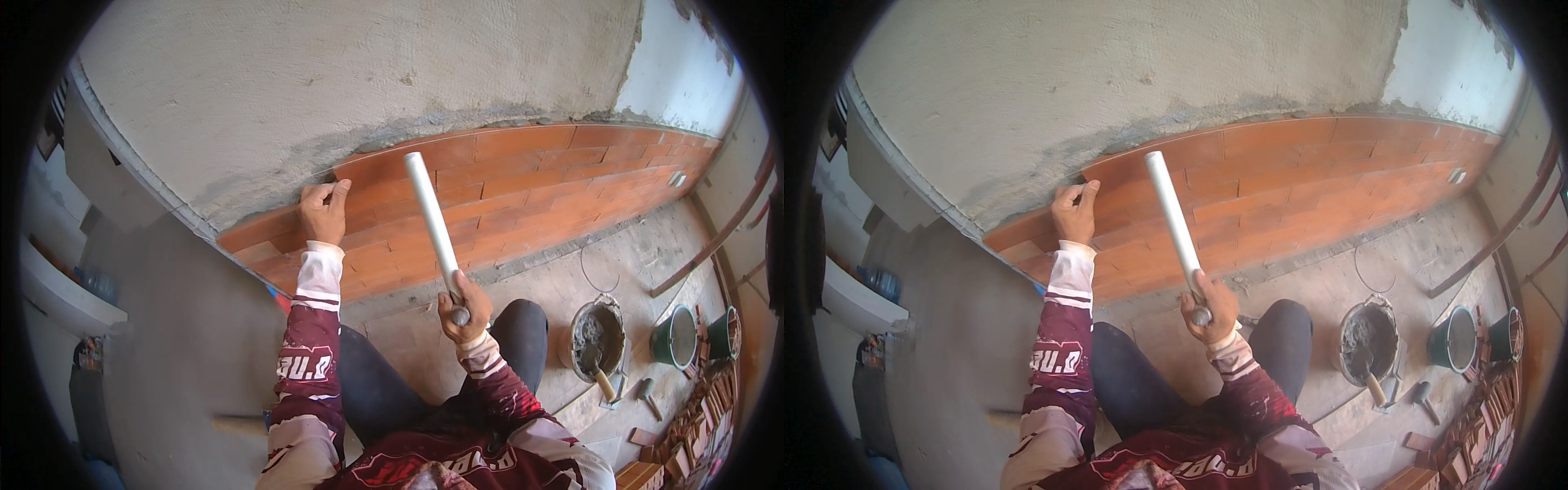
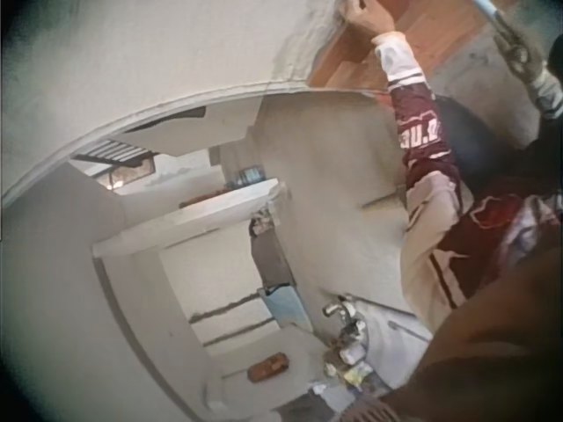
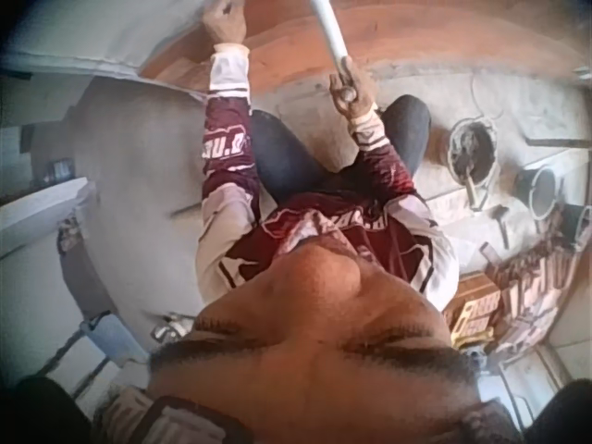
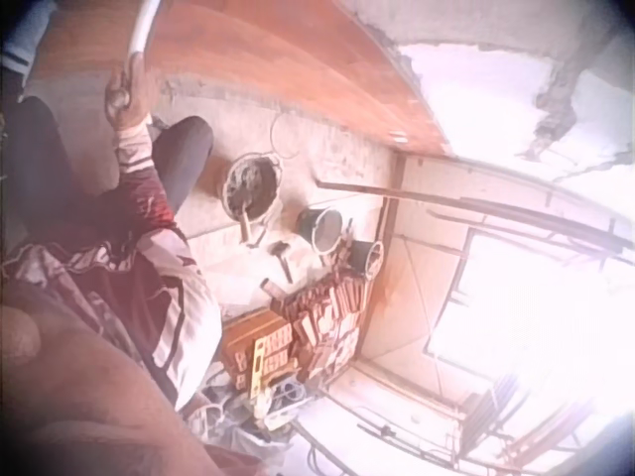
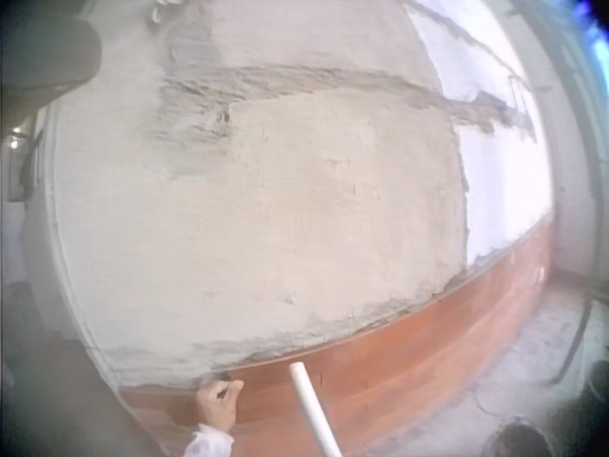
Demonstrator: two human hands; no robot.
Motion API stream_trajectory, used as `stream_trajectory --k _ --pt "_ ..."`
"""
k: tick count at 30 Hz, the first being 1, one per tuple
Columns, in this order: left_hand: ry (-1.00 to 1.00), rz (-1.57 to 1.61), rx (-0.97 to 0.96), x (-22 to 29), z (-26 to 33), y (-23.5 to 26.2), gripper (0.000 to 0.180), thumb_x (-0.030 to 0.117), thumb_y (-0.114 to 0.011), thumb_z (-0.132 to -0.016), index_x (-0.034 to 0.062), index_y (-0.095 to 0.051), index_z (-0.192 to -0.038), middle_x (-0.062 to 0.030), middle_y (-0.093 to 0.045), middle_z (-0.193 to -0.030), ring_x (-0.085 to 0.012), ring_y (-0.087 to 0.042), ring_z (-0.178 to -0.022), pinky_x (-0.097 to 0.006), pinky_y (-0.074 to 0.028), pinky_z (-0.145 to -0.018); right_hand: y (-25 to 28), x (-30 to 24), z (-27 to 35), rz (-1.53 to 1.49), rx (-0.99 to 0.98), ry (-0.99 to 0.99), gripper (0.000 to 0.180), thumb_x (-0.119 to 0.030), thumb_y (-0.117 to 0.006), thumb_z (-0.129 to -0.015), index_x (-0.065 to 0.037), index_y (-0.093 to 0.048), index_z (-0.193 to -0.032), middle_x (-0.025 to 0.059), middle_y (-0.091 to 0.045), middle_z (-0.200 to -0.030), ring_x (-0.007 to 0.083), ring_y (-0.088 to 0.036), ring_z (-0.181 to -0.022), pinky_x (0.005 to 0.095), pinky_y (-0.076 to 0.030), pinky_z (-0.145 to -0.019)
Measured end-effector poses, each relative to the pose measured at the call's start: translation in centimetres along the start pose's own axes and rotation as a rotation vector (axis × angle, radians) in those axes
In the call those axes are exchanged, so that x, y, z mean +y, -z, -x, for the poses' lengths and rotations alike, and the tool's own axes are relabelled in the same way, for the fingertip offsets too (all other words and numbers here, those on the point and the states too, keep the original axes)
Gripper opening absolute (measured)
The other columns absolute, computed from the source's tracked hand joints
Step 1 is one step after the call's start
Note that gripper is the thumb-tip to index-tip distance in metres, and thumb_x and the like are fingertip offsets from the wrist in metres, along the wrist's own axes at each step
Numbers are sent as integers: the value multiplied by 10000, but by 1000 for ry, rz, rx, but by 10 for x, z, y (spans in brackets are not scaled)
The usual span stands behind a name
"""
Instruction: The person applies mortar to rectangular terracotta tiles using a trowel and places them onto a curved wall section. They use a white cylindrical tool to tap the tiles into position and ensure they are flush with the existing surface.
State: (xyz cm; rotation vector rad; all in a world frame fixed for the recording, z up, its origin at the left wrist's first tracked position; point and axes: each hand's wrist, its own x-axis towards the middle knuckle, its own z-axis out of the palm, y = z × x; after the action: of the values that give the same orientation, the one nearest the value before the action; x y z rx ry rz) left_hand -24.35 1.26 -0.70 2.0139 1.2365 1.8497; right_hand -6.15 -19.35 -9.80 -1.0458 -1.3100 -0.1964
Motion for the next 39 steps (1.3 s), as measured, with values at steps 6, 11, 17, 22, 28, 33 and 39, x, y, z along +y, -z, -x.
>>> stream_trajectory --k 6,11,17,22,28,33,39 --pt "-22 -23 3 -6 2 -1 201 199 -778 -783 11 -710 -779 -115 -636 -737 -240 -567 -696 -349 -462 -648 2 -1 -1 32 -79 2 583 4 -718 -701 -37 -570 -1264 90 -497 -638 257 -493 -522 359 -409 -489" --pt "-79 -16 -19 -3 1 2 184 165 -790 -754 3 -712 -787 -117 -652 -748 -246 -581 -718 -355 -473 -667 -7 -2 -9 -16 -175 15 625 17 -717 -678 -66 -564 -1279 83 -479 -618 249 -486 -513 343 -398 -470" --pt "-77 -20 -12 0 1 2 173 148 -789 -747 0 -712 -790 -116 -656 -745 -241 -594 -719 -362 -482 -667 -8 -4 -6 -12 -156 80 611 22 -720 -656 -57 -583 -1246 84 -484 -624 247 -482 -510 345 -405 -477" --pt "-107 -42 -18 -5 2 0 166 144 -785 -751 1 -710 -787 -118 -657 -749 -244 -601 -717 -366 -482 -661 -7 -1 -1 -6 -118 61 591 14 -726 -660 -49 -588 -1231 85 -479 -621 255 -486 -517 348 -406 -482" --pt "-92 -28 -4 -4 -1 1 177 140 -792 -746 -7 -701 -785 -122 -657 -769 -247 -606 -733 -346 -489 -682 2 11 12 14 34 -130 531 21 -709 -722 -35 -588 -1236 124 -551 -708 248 -548 -578 330 -448 -543" --pt "-48 -6 -29 -11 4 -3 184 145 -791 -755 -6 -699 -806 -119 -658 -789 -242 -608 -746 -350 -490 -686 13 22 15 -17 115 -299 489 50 -672 -776 6 -568 -1252 147 -649 -902 191 -626 -770 301 -502 -715" --pt "-33 -14 -40 -14 1 0 208 170 -788 -763 -11 -694 -800 -113 -660 -784 -241 -611 -754 -351 -492 -687 21 21 12 11 84 -386 444 8 -684 -796 48 -580 -1226 181 -670 -1063 217 -654 -968 314 -509 -862"
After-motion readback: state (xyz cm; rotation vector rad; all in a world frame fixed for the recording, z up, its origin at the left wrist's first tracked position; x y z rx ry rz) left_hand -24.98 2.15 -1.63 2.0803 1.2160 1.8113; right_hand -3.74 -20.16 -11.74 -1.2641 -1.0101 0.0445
